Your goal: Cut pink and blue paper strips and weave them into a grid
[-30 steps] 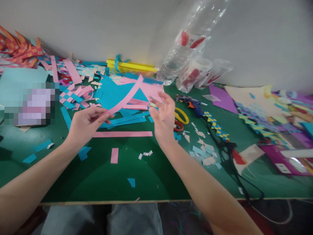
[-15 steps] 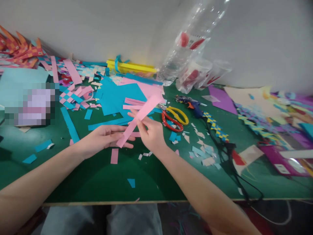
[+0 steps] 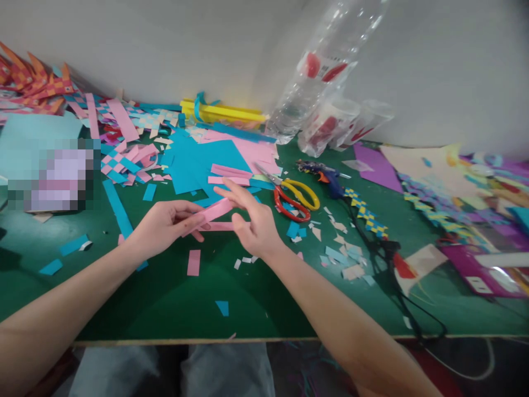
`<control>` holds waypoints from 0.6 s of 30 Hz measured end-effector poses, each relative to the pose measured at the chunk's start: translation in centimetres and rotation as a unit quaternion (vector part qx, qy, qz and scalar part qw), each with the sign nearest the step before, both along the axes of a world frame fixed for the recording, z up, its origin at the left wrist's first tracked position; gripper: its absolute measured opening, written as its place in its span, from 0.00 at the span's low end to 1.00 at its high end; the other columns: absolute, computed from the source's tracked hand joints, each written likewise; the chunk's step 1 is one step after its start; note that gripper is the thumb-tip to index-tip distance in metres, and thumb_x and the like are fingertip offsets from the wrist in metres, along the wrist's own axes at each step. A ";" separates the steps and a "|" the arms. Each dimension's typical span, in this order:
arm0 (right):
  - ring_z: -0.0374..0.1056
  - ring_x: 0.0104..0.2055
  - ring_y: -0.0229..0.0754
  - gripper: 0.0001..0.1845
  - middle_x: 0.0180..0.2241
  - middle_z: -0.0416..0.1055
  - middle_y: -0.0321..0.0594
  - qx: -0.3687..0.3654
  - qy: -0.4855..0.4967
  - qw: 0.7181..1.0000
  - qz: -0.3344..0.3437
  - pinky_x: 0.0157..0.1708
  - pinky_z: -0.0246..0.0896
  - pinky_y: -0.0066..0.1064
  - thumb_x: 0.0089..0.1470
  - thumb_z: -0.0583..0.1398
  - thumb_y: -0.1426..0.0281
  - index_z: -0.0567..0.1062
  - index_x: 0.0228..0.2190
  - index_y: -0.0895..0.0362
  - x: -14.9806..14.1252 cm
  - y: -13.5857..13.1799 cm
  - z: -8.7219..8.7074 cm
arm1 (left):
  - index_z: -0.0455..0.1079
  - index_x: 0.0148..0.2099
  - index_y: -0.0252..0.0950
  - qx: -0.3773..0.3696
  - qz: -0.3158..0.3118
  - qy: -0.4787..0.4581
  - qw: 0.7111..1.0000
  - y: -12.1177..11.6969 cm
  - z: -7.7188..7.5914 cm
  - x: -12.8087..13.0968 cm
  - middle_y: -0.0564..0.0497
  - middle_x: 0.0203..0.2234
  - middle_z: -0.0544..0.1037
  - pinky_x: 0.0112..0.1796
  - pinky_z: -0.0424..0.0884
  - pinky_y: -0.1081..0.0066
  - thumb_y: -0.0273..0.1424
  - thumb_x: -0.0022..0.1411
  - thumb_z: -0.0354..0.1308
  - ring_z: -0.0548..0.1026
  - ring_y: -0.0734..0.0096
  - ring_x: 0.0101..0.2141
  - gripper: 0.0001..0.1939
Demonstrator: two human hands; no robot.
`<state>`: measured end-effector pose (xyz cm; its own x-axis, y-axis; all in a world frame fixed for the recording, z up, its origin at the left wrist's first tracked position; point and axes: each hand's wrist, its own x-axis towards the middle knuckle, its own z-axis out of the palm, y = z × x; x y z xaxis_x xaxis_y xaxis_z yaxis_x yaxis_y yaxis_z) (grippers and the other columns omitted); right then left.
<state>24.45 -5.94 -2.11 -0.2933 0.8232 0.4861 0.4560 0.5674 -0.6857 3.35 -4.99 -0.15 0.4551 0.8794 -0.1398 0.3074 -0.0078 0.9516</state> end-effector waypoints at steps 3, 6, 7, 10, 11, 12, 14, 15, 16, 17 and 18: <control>0.73 0.52 0.46 0.25 0.54 0.73 0.47 -0.139 0.131 0.981 0.037 0.48 0.72 0.42 0.60 0.54 0.61 0.64 0.57 0.53 0.0 0.4 0.1 | 0.76 0.40 0.39 0.099 0.031 0.064 0.993 0.2 -0.5 -0.4 0.51 0.27 0.82 0.34 0.76 0.70 0.44 0.62 0.58 0.80 0.66 0.28 0.15; 0.76 0.45 0.46 0.26 0.44 0.79 0.45 -0.237 0.162 0.957 0.041 0.44 0.73 0.40 0.49 0.66 0.59 0.71 0.49 0.55 -0.3 0.7 -0.1 | 0.78 0.39 0.40 0.155 0.034 0.117 0.980 0.3 -0.7 -0.7 0.53 0.25 0.81 0.33 0.74 0.72 0.43 0.63 0.57 0.80 0.67 0.27 0.14; 0.76 0.42 0.45 0.24 0.40 0.80 0.43 -0.243 0.158 0.956 0.040 0.43 0.74 0.39 0.45 0.69 0.61 0.74 0.45 0.55 -0.4 0.7 -0.1 | 0.78 0.39 0.41 0.156 0.030 0.120 0.980 0.3 -0.7 -0.7 0.53 0.25 0.81 0.33 0.74 0.72 0.43 0.63 0.57 0.80 0.67 0.27 0.14; 0.76 0.35 0.43 0.15 0.34 0.80 0.39 -0.236 0.152 0.960 0.024 0.37 0.74 0.36 0.44 0.70 0.62 0.78 0.34 0.56 -0.5 0.8 -0.2 | 0.78 0.40 0.40 0.129 0.027 0.084 0.988 0.2 -0.6 -0.6 0.52 0.28 0.82 0.35 0.76 0.69 0.44 0.62 0.58 0.81 0.64 0.30 0.15; 0.76 0.33 0.42 0.14 0.32 0.80 0.39 -0.234 0.156 0.960 0.013 0.35 0.73 0.36 0.45 0.69 0.61 0.78 0.33 0.55 -0.5 0.8 -0.2 | 0.78 0.41 0.40 0.120 0.031 0.069 0.990 0.2 -0.5 -0.5 0.51 0.30 0.83 0.36 0.77 0.68 0.45 0.61 0.60 0.81 0.63 0.32 0.15; 0.76 0.32 0.42 0.14 0.30 0.79 0.38 -0.233 0.162 0.959 0.001 0.34 0.73 0.35 0.45 0.69 0.61 0.78 0.33 0.55 -0.5 0.8 -0.2 | 0.78 0.42 0.40 0.112 0.038 0.055 0.991 0.2 -0.5 -0.5 0.50 0.33 0.83 0.36 0.78 0.67 0.45 0.60 0.61 0.81 0.61 0.33 0.16; 0.76 0.31 0.42 0.14 0.29 0.79 0.37 -0.229 0.173 0.958 -0.020 0.33 0.73 0.35 0.45 0.69 0.60 0.79 0.33 0.55 -0.4 0.8 -0.3 | 0.78 0.41 0.41 0.099 0.054 0.041 0.993 0.2 -0.4 -0.5 0.49 0.35 0.83 0.36 0.78 0.65 0.45 0.58 0.63 0.81 0.60 0.34 0.15; 0.76 0.32 0.42 0.15 0.30 0.79 0.37 -0.226 0.177 0.958 -0.026 0.34 0.74 0.36 0.45 0.69 0.60 0.78 0.33 0.55 -0.4 0.8 -0.3 | 0.78 0.40 0.41 0.091 0.061 0.036 0.993 0.2 -0.4 -0.5 0.49 0.34 0.83 0.36 0.79 0.65 0.45 0.58 0.63 0.81 0.59 0.34 0.14; 0.76 0.32 0.42 0.15 0.30 0.80 0.37 -0.222 0.182 0.958 -0.029 0.35 0.74 0.37 0.44 0.69 0.60 0.78 0.33 0.55 -0.4 0.8 -0.4 | 0.79 0.39 0.42 0.082 0.067 0.031 0.994 0.3 -0.3 -0.5 0.49 0.33 0.83 0.36 0.79 0.65 0.44 0.57 0.64 0.81 0.59 0.33 0.13; 0.77 0.33 0.43 0.15 0.30 0.80 0.37 -0.220 0.187 0.957 -0.027 0.36 0.74 0.37 0.45 0.69 0.60 0.78 0.33 0.55 -0.4 0.8 -0.4 | 0.79 0.37 0.42 0.075 0.071 0.025 0.994 0.3 -0.3 -0.5 0.50 0.31 0.83 0.36 0.79 0.65 0.44 0.57 0.64 0.81 0.60 0.33 0.13; 0.77 0.33 0.43 0.15 0.30 0.80 0.37 -0.220 0.193 0.956 -0.024 0.37 0.75 0.38 0.45 0.69 0.59 0.78 0.34 0.54 -0.4 0.7 -0.5 | 0.79 0.37 0.42 0.069 0.073 0.022 0.995 0.4 -0.2 -0.6 0.50 0.30 0.83 0.36 0.79 0.65 0.44 0.57 0.64 0.81 0.60 0.32 0.12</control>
<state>24.03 -5.19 -2.61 -0.1184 0.9811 0.1530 0.1402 0.1690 -0.9756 2.78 -4.62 -0.40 0.3165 0.9481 -0.0304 0.3553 -0.0887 0.9305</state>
